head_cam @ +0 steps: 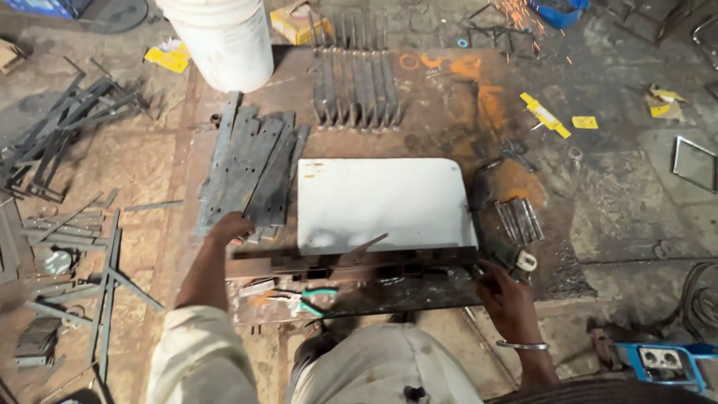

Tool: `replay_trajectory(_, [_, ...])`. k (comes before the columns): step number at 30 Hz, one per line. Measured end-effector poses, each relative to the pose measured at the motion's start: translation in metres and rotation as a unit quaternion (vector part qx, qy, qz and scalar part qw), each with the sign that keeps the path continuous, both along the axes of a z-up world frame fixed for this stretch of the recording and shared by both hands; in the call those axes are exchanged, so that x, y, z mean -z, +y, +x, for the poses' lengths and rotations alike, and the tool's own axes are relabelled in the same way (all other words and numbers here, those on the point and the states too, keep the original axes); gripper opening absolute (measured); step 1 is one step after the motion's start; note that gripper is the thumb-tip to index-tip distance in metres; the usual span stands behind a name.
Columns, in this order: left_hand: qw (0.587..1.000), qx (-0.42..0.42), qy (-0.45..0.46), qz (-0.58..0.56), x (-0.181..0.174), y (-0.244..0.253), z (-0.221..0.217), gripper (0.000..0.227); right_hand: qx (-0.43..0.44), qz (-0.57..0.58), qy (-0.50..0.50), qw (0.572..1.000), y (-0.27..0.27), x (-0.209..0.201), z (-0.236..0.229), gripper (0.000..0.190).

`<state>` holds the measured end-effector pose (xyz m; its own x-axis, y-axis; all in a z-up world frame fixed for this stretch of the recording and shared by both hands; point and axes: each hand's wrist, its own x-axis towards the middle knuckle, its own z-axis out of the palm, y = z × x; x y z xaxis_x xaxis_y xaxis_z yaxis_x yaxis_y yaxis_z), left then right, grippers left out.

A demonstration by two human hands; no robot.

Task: Welding and assembling metal brackets and components on a workbench.

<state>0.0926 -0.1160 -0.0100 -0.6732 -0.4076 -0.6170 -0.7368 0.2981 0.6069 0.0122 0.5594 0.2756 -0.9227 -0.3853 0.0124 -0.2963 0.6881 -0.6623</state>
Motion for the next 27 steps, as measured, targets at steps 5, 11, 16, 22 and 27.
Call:
replay_trajectory(5, [0.966, -0.100, 0.135, 0.196, -0.101, 0.065, -0.021, 0.032, 0.001, -0.036, -0.033, 0.999, 0.027, 0.036, -0.036, 0.045])
replay_trajectory(11, [0.934, -0.144, 0.225, 0.236, -0.232, 0.162, 0.004, 0.038, -0.097, -0.178, -0.107, 0.973, 0.015, 0.047, -0.076, 0.048])
replay_trajectory(16, [0.954, -0.028, 0.226, 0.197, -0.313, 0.235, 0.046, 0.050, -0.098, -0.339, -0.221, 0.909, -0.018, 0.078, -0.139, 0.061])
replay_trajectory(22, [0.912, 0.098, 0.311, 0.250, -0.318, 0.280, 0.050, 0.043, 0.103, -0.534, -0.483, 0.686, -0.060, 0.045, -0.204, 0.070])
replay_trajectory(27, [0.932, 0.159, 0.306, 0.106, -0.308, 0.294, 0.046, 0.036, -0.026, -0.564, -0.467, 0.681, -0.028, 0.113, -0.243, 0.033])
